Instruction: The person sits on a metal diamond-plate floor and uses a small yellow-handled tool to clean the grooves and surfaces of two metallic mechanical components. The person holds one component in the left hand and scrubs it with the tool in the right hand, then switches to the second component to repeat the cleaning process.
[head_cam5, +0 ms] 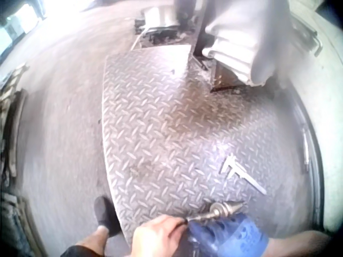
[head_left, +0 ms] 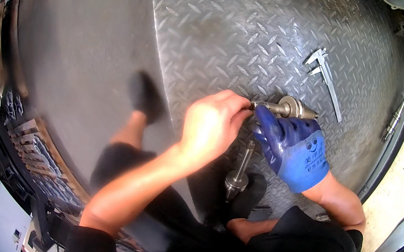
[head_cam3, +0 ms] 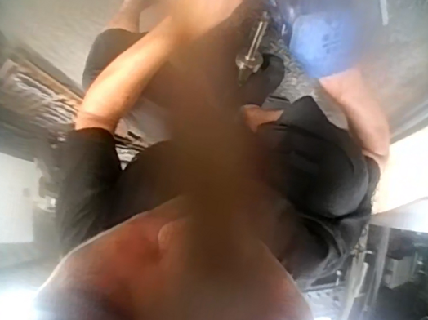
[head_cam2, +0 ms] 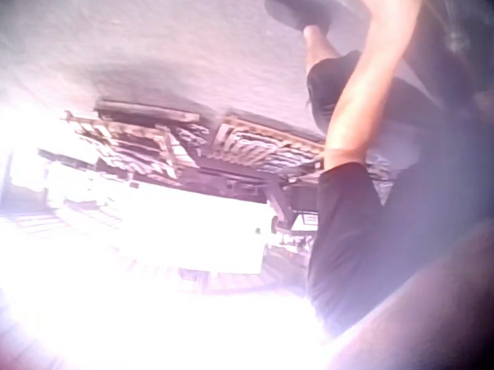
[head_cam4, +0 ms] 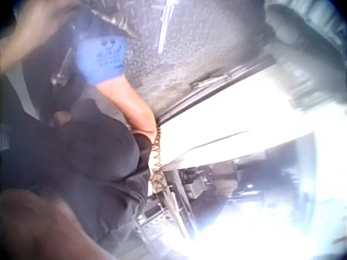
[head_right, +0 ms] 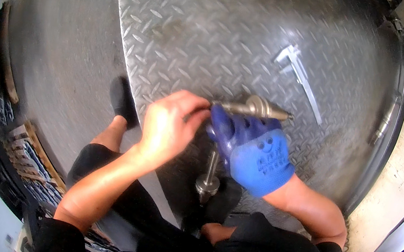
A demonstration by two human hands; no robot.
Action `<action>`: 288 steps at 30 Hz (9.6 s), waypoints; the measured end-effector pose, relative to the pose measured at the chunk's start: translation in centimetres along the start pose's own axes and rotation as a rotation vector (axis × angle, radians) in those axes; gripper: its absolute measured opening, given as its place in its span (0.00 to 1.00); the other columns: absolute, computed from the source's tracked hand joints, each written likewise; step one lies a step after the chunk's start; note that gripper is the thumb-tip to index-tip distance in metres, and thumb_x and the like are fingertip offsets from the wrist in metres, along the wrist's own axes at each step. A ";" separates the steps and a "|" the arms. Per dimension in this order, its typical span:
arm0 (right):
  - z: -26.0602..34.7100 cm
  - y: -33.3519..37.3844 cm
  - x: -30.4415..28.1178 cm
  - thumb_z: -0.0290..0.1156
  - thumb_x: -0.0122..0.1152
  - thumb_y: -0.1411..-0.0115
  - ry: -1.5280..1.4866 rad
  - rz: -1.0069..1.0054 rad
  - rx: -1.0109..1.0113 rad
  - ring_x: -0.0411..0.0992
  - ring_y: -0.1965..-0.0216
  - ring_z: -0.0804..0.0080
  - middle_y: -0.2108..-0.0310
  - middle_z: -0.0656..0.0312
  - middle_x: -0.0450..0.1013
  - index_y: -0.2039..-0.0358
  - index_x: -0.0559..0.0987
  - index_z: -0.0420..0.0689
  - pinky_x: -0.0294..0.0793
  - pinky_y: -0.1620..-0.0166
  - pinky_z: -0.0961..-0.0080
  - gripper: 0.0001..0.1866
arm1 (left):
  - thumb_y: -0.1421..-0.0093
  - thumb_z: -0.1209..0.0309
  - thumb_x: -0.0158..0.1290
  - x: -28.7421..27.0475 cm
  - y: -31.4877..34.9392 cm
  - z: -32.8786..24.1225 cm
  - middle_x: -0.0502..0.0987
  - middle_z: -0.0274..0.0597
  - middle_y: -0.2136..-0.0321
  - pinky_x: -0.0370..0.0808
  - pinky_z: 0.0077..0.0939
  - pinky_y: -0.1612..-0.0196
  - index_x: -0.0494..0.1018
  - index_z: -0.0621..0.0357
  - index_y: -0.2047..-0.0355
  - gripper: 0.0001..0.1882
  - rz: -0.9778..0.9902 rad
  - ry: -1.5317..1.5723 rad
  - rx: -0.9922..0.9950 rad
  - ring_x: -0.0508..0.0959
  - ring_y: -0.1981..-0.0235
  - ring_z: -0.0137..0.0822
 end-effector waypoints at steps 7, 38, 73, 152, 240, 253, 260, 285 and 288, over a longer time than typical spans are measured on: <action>0.5 -0.5 -0.9 0.38 0.65 0.36 0.018 -0.018 0.023 0.77 0.54 0.57 0.51 0.57 0.76 0.35 0.76 0.45 0.74 0.51 0.53 0.29 | 0.43 0.74 0.67 0.1 0.3 0.1 0.84 0.46 0.67 0.81 0.40 0.60 0.84 0.58 0.63 0.07 -0.006 -0.003 -0.006 0.85 0.64 0.51; -0.7 -1.2 0.2 0.27 0.67 0.31 -0.751 -0.016 0.120 0.83 0.54 0.57 0.52 0.48 0.82 0.39 0.79 0.38 0.82 0.49 0.65 0.22 | 0.47 0.80 0.63 0.2 0.0 0.2 0.84 0.47 0.66 0.82 0.41 0.60 0.84 0.59 0.61 0.12 -0.008 -0.020 0.025 0.85 0.64 0.53; -2.2 0.1 -1.1 0.25 0.68 0.39 -0.448 -0.331 0.030 0.82 0.60 0.49 0.54 0.51 0.82 0.41 0.82 0.45 0.81 0.58 0.56 0.24 | 0.39 0.77 0.66 3.0 -1.7 1.1 0.88 0.49 0.60 0.83 0.30 0.55 0.84 0.61 0.50 0.16 0.076 0.305 -0.091 0.89 0.59 0.37; -2.8 5.0 -6.9 0.24 0.66 0.30 -1.355 -0.421 0.220 0.82 0.48 0.69 0.47 0.55 0.83 0.39 0.81 0.40 0.83 0.44 0.72 0.20 | 0.42 0.83 0.67 -5.7 -4.0 -8.1 0.84 0.51 0.55 0.83 0.34 0.56 0.81 0.61 0.57 0.13 0.037 0.398 0.547 0.85 0.56 0.46; -6.9 6.6 5.5 0.37 0.67 0.39 0.106 -0.359 0.289 0.81 0.56 0.50 0.52 0.51 0.81 0.38 0.80 0.51 0.80 0.52 0.53 0.27 | 0.29 0.76 0.59 -6.8 -4.6 -5.5 0.79 0.67 0.48 0.83 0.38 0.50 0.75 0.63 0.53 0.08 0.385 0.709 0.408 0.83 0.56 0.42; -2.0 4.9 7.7 0.27 0.59 0.41 -0.055 -0.084 0.338 0.80 0.60 0.47 0.60 0.44 0.79 0.57 0.79 0.37 0.80 0.64 0.53 0.13 | 0.33 0.79 0.61 -7.0 -4.8 -5.3 0.82 0.63 0.48 0.82 0.43 0.44 0.78 0.64 0.55 0.07 0.400 0.799 0.323 0.83 0.49 0.49; -2.1 5.3 7.6 0.25 0.58 0.42 -0.264 -0.079 0.354 0.79 0.59 0.42 0.60 0.42 0.78 0.58 0.80 0.38 0.79 0.58 0.50 0.11 | 0.35 0.82 0.61 -7.0 -5.0 -4.8 0.83 0.62 0.49 0.81 0.45 0.42 0.81 0.65 0.57 0.07 0.416 0.865 0.252 0.84 0.46 0.53; -3.2 2.8 -6.5 0.23 0.66 0.39 -0.615 -0.465 -0.066 0.80 0.72 0.53 0.69 0.53 0.81 0.37 0.78 0.39 0.78 0.69 0.60 0.28 | 0.33 0.75 0.64 -6.9 -5.5 -5.1 0.81 0.67 0.49 0.83 0.41 0.48 0.78 0.64 0.56 0.09 0.482 0.738 0.374 0.83 0.49 0.50; -3.2 2.9 -6.2 0.24 0.67 0.40 -0.606 -0.508 -0.067 0.80 0.72 0.53 0.68 0.53 0.81 0.38 0.79 0.39 0.78 0.69 0.60 0.28 | 0.33 0.75 0.64 -6.6 -5.7 -5.4 0.81 0.66 0.49 0.82 0.41 0.48 0.78 0.64 0.56 0.09 0.486 0.726 0.393 0.83 0.49 0.49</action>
Point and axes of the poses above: each hand's wrist, its own y-axis away from the middle knuckle, its own x-axis out of the palm, z = x × y, the point moved 5 cm from there along -y, towards the middle knuckle
